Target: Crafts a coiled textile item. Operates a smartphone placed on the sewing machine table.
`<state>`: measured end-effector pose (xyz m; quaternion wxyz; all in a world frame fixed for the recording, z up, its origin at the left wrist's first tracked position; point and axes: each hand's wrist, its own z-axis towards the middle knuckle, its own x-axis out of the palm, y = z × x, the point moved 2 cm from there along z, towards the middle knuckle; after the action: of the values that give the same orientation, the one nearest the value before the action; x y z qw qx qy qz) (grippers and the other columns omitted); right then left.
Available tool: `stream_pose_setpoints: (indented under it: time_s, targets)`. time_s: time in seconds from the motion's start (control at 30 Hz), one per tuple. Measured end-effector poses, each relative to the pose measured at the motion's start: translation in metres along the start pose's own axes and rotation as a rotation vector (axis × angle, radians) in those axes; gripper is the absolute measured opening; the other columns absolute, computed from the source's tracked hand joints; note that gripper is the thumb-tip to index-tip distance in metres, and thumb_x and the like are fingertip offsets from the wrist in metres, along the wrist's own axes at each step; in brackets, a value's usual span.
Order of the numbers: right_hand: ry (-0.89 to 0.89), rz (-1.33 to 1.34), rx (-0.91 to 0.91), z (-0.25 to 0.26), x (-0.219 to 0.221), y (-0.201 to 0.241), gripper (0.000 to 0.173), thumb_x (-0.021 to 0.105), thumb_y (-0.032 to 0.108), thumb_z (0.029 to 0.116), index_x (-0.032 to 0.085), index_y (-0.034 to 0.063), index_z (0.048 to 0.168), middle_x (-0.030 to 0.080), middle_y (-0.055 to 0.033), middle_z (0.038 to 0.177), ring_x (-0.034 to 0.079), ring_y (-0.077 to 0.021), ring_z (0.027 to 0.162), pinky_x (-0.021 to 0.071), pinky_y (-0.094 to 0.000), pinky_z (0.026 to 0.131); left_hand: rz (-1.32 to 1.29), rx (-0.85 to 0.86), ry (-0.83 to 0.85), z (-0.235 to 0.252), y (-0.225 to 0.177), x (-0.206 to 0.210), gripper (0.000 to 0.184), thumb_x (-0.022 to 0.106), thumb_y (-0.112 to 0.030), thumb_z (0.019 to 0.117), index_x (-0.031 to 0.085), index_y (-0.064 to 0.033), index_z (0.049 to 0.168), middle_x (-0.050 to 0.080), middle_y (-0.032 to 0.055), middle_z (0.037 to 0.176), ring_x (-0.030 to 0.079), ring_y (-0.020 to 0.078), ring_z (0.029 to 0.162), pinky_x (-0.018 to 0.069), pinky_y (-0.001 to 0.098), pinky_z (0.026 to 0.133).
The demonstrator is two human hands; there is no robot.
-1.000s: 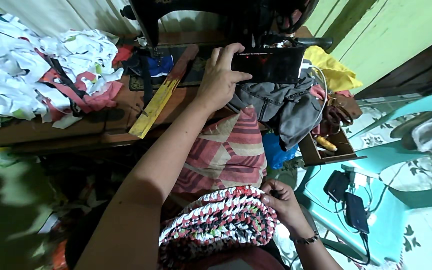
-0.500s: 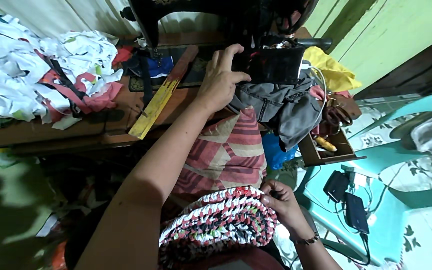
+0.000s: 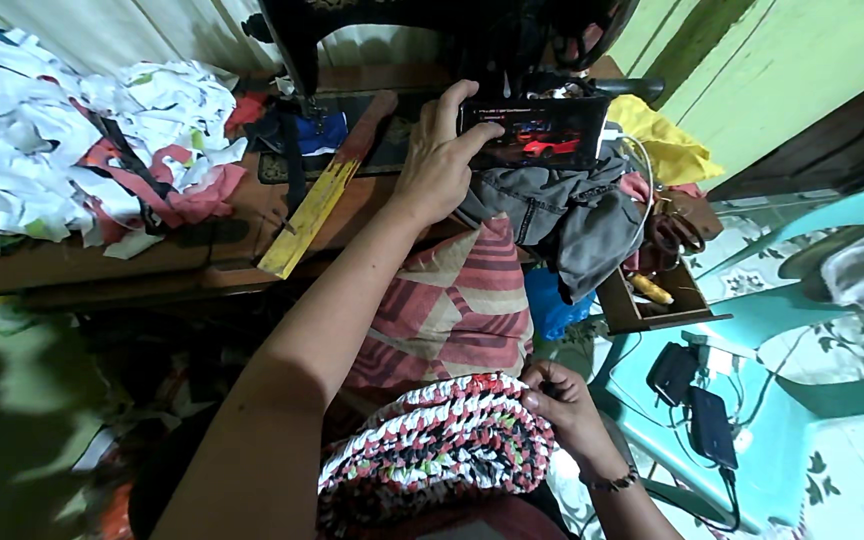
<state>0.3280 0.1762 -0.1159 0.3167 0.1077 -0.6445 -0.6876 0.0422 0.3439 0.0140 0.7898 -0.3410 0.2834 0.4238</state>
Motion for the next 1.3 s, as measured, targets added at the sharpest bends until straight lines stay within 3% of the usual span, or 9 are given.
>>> stream_pose_setpoints:
  time_s: [0.17,0.5,0.6,0.7,0.77,1.1,1.3]
  targets:
    - [-0.002,0.003,0.001,-0.0002,-0.0002,-0.0004,0.013,0.078,0.027,0.0897,0.074,0.0158,0.095,0.069,0.0087,0.083,0.061,0.0042,0.071,0.0515,-0.0130,0.064,-0.033,0.042,0.004,-0.0006,-0.0009,-0.0003,0.047,0.048,0.004,0.0918,0.077,-0.0255,0.114,0.035,0.0183,0.159,0.035,0.0378,0.145,0.0364,0.0547,0.113]
    - [-0.005,0.002,0.002,-0.0006,-0.0004,-0.0006,0.013,0.078,0.027,0.0898,0.074,0.0155,0.095,0.069,0.0085,0.082,0.061,0.0039,0.071,0.0520,-0.0132,0.064,-0.044,0.070,0.055,-0.0007,-0.0011,-0.0011,0.045,0.048,0.002,0.0916,0.080,-0.0258,0.107,0.035,0.0147,0.161,0.032,0.0356,0.147,0.0325,0.0534,0.116]
    - [-0.004,0.006,0.003,-0.0008,-0.0003,-0.0003,0.013,0.078,0.027,0.0899,0.074,0.0153,0.094,0.069,0.0084,0.082,0.061,0.0039,0.071,0.0519,-0.0132,0.064,-0.018,0.009,0.051,-0.0003,-0.0007,0.0003,0.051,0.049,0.002,0.0917,0.075,-0.0281,0.123,0.032,0.0140,0.163,0.033,0.0362,0.147,0.0343,0.0562,0.115]
    - [-0.007,0.001,0.007,-0.0009,-0.0001,-0.0002,0.013,0.078,0.027,0.0900,0.074,0.0156,0.095,0.069,0.0086,0.083,0.061,0.0039,0.071,0.0520,-0.0133,0.064,0.020,-0.061,0.071,0.0013,-0.0026,-0.0013,0.062,0.051,0.003,0.0913,0.057,-0.0233,0.148,0.026,0.0141,0.166,0.032,0.0380,0.147,0.0356,0.0577,0.113]
    - [-0.010,-0.004,0.006,-0.0010,0.0000,-0.0001,0.013,0.078,0.027,0.0897,0.074,0.0154,0.094,0.069,0.0083,0.083,0.061,0.0036,0.071,0.0521,-0.0134,0.065,0.025,-0.065,0.071,0.0015,-0.0021,-0.0013,0.064,0.051,0.002,0.0914,0.054,-0.0244,0.150,0.025,0.0135,0.166,0.031,0.0377,0.148,0.0351,0.0569,0.114]
    - [-0.005,-0.009,0.006,-0.0012,0.0002,-0.0004,0.014,0.078,0.027,0.0901,0.074,0.0153,0.095,0.069,0.0086,0.082,0.061,0.0041,0.070,0.0516,-0.0130,0.064,-0.045,0.068,0.010,-0.0010,-0.0012,-0.0006,0.047,0.051,0.002,0.0909,0.077,-0.0286,0.115,0.033,0.0182,0.162,0.032,0.0381,0.147,0.0346,0.0564,0.114]
    - [-0.011,-0.012,0.005,-0.0013,0.0000,0.0002,0.014,0.078,0.029,0.0899,0.074,0.0160,0.094,0.069,0.0088,0.083,0.061,0.0040,0.071,0.0515,-0.0132,0.064,-0.073,0.096,0.032,-0.0004,-0.0010,-0.0016,0.047,0.050,0.002,0.0892,0.080,-0.0272,0.110,0.034,0.0175,0.161,0.032,0.0388,0.147,0.0329,0.0575,0.115]
